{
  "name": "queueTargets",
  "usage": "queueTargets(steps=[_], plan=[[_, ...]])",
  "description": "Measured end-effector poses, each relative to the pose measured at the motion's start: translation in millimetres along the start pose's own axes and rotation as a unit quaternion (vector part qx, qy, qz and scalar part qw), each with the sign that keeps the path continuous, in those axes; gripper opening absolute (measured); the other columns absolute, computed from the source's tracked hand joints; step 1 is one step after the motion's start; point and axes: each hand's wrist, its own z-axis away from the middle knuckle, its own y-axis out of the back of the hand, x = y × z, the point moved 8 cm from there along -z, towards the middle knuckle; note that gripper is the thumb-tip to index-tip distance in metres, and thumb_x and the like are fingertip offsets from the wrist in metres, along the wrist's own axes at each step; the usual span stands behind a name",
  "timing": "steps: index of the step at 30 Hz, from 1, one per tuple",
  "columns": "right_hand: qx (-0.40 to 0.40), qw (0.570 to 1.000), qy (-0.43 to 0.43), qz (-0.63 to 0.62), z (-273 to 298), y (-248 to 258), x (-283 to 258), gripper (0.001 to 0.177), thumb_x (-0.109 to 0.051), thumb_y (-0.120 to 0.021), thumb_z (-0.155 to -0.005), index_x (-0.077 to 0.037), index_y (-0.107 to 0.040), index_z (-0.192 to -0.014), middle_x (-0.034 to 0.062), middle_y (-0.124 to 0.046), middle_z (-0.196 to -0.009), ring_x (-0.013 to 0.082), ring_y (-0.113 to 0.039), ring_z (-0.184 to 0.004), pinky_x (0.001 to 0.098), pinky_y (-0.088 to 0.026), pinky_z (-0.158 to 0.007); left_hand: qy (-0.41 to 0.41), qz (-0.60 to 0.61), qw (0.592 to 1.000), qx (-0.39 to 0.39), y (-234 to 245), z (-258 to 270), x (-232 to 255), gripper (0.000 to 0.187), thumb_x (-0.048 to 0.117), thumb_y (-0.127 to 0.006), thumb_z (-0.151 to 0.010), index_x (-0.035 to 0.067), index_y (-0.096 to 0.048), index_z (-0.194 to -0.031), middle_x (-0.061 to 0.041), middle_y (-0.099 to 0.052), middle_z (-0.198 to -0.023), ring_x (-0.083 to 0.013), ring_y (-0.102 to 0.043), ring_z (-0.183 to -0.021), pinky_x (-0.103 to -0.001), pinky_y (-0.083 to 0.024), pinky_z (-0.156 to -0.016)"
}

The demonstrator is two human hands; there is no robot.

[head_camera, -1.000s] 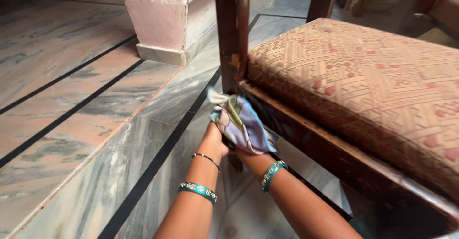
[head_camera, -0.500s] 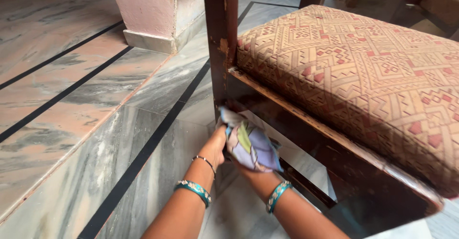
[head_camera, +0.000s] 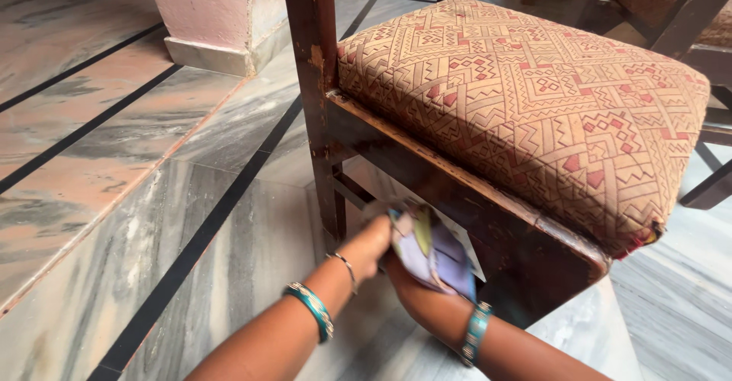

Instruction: The person wipes a wooden chair with a patterned cloth, focusing on the legs and frame. They then move the chair across the room and place it under a table. Finally, they wipe another chair with a different cloth.

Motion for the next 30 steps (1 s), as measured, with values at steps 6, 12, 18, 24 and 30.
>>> queueTargets(steps=[6,12,18,24,30], plan=[[-0.006,0.999,0.001,0.035,51.7,41.4,19.7,0.026,-0.030,-0.067,-0.087,-0.015,-0.065,-0.107,0.0058,-0.069,-0.094,0.0208,-0.069,-0.080,0.0387,-0.052,-0.068,0.089,0.017,0.996,0.014,-70.1,32.7,-46.1,0.079,0.074,-0.039,-0.087,0.019,-0.059,-0.140,-0.006,-0.055,-0.151,-0.0219,-0.047,-0.139,-0.046,-0.034,-0.113],[-0.029,0.997,-0.001,0.065,58.4,41.2,38.2,0.034,-0.030,-0.068,-0.086,-0.014,-0.060,-0.115,0.0084,-0.066,-0.103,0.0247,-0.066,-0.090,0.0422,-0.049,-0.076,0.159,0.015,0.987,0.028,-76.6,52.5,-53.7,0.079,0.073,-0.037,-0.088,0.019,-0.057,-0.142,-0.005,-0.057,-0.151,-0.0253,-0.048,-0.142,-0.051,-0.039,-0.113],[-0.063,0.994,0.022,0.091,46.8,25.9,42.6,0.043,-0.030,-0.069,-0.086,-0.013,-0.056,-0.123,0.0110,-0.063,-0.113,0.0287,-0.063,-0.099,0.0457,-0.046,-0.084,0.045,0.140,0.978,0.151,-59.3,26.0,-55.1,0.079,0.058,-0.048,-0.097,0.006,-0.023,-0.152,-0.016,-0.053,-0.150,-0.0265,-0.057,-0.138,-0.042,-0.046,-0.116],[-0.076,0.993,0.049,0.074,24.9,-1.3,35.5,0.053,-0.030,-0.070,-0.085,-0.012,-0.052,-0.131,0.0136,-0.061,-0.122,0.0327,-0.060,-0.109,0.0492,-0.043,-0.092,-0.016,0.098,0.949,0.301,-16.1,7.3,-45.1,0.068,0.056,-0.046,-0.096,0.003,-0.043,-0.137,-0.022,-0.067,-0.127,-0.0325,-0.072,-0.112,-0.041,-0.056,-0.096],[-0.049,0.994,0.098,0.025,-16.8,-43.6,12.0,0.062,-0.030,-0.071,-0.085,-0.010,-0.048,-0.139,0.0163,-0.058,-0.132,0.0367,-0.057,-0.118,0.0526,-0.040,-0.100,-0.108,0.136,0.900,0.399,61.5,-0.4,-13.0,0.061,0.049,-0.056,-0.095,-0.004,-0.051,-0.125,-0.025,-0.069,-0.121,-0.0344,-0.072,-0.107,-0.043,-0.056,-0.092]])
